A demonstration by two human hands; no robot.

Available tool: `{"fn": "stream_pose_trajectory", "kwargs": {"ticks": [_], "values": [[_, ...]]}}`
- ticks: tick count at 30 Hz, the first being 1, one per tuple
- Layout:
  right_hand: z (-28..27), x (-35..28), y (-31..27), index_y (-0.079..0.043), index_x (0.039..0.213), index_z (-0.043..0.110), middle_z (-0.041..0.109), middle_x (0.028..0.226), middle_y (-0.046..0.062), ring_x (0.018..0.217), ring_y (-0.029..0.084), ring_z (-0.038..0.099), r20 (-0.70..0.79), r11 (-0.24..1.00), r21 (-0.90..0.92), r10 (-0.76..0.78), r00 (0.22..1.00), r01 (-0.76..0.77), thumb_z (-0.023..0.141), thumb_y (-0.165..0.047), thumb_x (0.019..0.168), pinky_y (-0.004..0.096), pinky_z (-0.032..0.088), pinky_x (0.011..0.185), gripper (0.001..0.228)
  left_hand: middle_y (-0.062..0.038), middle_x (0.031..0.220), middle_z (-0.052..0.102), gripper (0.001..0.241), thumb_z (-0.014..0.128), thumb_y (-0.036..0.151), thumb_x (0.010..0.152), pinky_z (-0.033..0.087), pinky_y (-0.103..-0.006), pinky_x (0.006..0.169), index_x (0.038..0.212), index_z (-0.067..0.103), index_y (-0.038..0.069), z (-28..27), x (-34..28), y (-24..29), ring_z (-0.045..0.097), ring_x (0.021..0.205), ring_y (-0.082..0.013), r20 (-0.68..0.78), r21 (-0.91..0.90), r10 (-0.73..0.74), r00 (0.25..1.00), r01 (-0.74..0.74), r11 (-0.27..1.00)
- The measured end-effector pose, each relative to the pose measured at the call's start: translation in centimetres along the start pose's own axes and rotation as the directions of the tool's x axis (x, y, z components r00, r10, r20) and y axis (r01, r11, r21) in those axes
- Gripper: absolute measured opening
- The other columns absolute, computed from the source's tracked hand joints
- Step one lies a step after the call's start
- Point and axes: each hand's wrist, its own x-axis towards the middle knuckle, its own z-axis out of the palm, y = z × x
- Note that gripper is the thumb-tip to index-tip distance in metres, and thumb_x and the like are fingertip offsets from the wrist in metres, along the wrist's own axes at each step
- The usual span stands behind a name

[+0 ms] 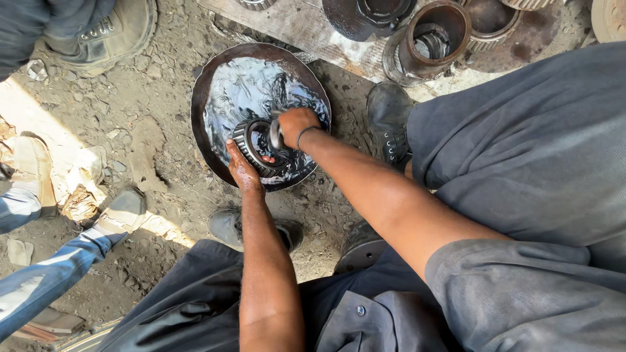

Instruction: The person sits on the ground and cleans a metal bearing by hand in a shallow pan of dark liquid. They repeatedly submerge, scrub, and rotate the bearing, occasionally lifting it to inspect it before returning it to the liquid.

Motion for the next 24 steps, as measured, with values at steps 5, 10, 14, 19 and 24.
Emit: {"fn": "stream_pose_trajectory", "kwargs": {"ticks": [5, 10, 14, 19, 24], "values": [[-3.2, 0.3, -0.7, -0.013, 0.149, 0.045, 0.042, 0.140, 0.024, 0.130, 0.046, 0.042, -0.300, 0.998, 0.067, 0.017, 0.954, 0.003, 0.080, -0.017, 0.076, 0.059, 0.044, 0.105, 0.082, -0.014, 0.057, 0.067, 0.073, 0.039, 0.069, 0.094, 0.060, -0.0358, 0.046, 0.103, 0.065, 0.001, 0.0, 0.3, 0.4, 0.067, 0.046, -0.0241, 0.009, 0.040, 0.001, 1.000, -0.001, 0.999], [-2.5, -2.4, -1.7, -0.018, 0.142, 0.056, 0.030, 0.157, 0.024, 0.143, 0.047, 0.031, -0.315, 0.958, -0.276, -0.166, 0.935, 0.077, 0.076, -0.008, 0.076, 0.068, 0.040, 0.106, 0.069, -0.013, 0.059, 0.065, 0.075, 0.045, 0.068, 0.098, 0.060, -0.0386, 0.046, 0.099, 0.064, -0.004, 0.3, 0.8, -0.3, 0.066, 0.047, -0.0239, 0.021, 0.048, 0.047, 0.999, -0.048, 0.998], [0.8, -0.9, -0.6, -0.015, 0.116, 0.075, 0.041, 0.155, 0.019, 0.143, 0.045, 0.039, -0.252, 0.949, -0.299, -0.176, 0.952, 0.096, 0.073, -0.005, 0.084, 0.051, 0.050, 0.102, 0.034, -0.009, 0.064, 0.065, 0.075, 0.048, 0.068, 0.098, 0.060, -0.0386, 0.047, 0.098, 0.066, -0.006, 0.2, 1.2, -0.4, 0.064, 0.047, -0.0231, 0.033, 0.008, 0.075, 0.997, -0.075, 0.997], [1.4, 2.8, 2.5, -0.012, 0.112, 0.074, 0.070, 0.120, 0.017, 0.109, 0.033, 0.067, -0.168, 0.800, 0.578, -0.078, 0.983, 0.162, 0.079, -0.029, 0.073, 0.041, 0.055, 0.090, 0.042, -0.016, 0.061, 0.066, 0.078, 0.044, 0.071, 0.095, 0.060, -0.0378, 0.047, 0.101, 0.064, -0.005, 0.1, 0.8, -0.2, 0.067, 0.047, -0.0245, 0.000, 0.070, 0.030, 1.000, -0.030, 0.997], [-3.4, 0.7, 1.2, -0.009, 0.109, 0.069, 0.058, 0.110, 0.014, 0.102, 0.033, 0.056, 0.134, 0.104, 0.988, -0.222, 0.966, -0.113, 0.079, -0.054, 0.084, 0.049, 0.051, 0.081, 0.053, -0.016, 0.066, 0.067, 0.077, 0.046, 0.069, 0.096, 0.062, -0.0389, 0.049, 0.108, 0.064, -0.005, -0.6, 2.0, -1.0, 0.067, 0.049, -0.0245, -0.027, 0.004, -0.005, 1.000, 0.005, 1.000]]}}
